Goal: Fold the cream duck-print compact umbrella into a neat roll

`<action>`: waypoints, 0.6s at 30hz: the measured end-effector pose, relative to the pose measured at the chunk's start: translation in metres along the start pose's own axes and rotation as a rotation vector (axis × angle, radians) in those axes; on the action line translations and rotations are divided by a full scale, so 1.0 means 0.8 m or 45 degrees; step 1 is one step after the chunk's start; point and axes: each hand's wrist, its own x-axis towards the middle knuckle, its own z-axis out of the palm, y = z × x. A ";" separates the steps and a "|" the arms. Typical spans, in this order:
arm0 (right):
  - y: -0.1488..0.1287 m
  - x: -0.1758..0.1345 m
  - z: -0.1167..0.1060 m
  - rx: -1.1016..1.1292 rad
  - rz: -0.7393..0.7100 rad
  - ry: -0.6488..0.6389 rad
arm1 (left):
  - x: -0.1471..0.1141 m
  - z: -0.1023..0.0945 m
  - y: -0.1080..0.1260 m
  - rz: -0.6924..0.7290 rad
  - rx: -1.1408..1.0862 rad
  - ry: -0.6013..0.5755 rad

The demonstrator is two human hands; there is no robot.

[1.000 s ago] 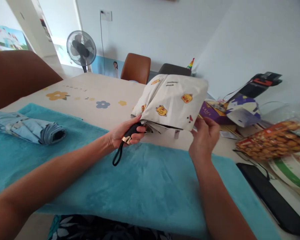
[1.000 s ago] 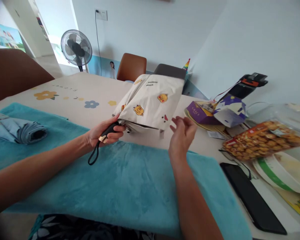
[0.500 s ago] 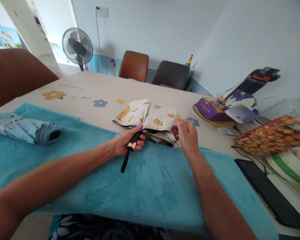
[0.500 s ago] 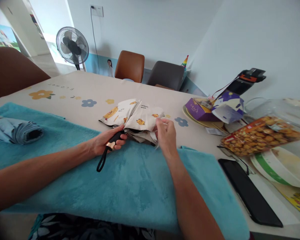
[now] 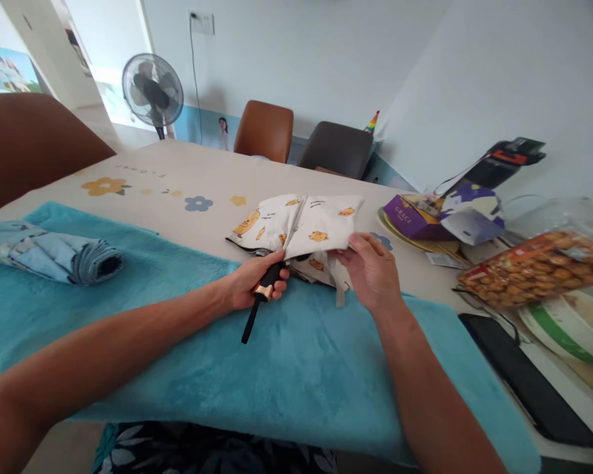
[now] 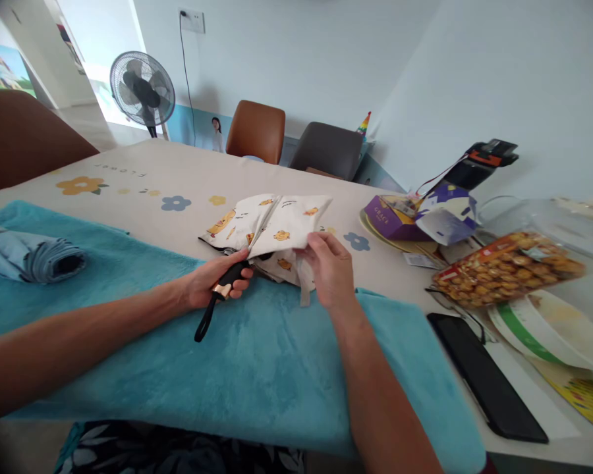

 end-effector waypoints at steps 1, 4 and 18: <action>-0.001 0.000 0.001 0.076 0.052 -0.103 | 0.000 0.000 0.000 0.000 -0.001 0.003; 0.003 -0.001 0.007 0.219 0.216 -0.294 | -0.001 0.001 0.000 0.002 -0.005 0.008; -0.019 -0.006 0.014 0.325 0.035 0.243 | -0.004 0.007 0.000 -0.005 0.060 0.081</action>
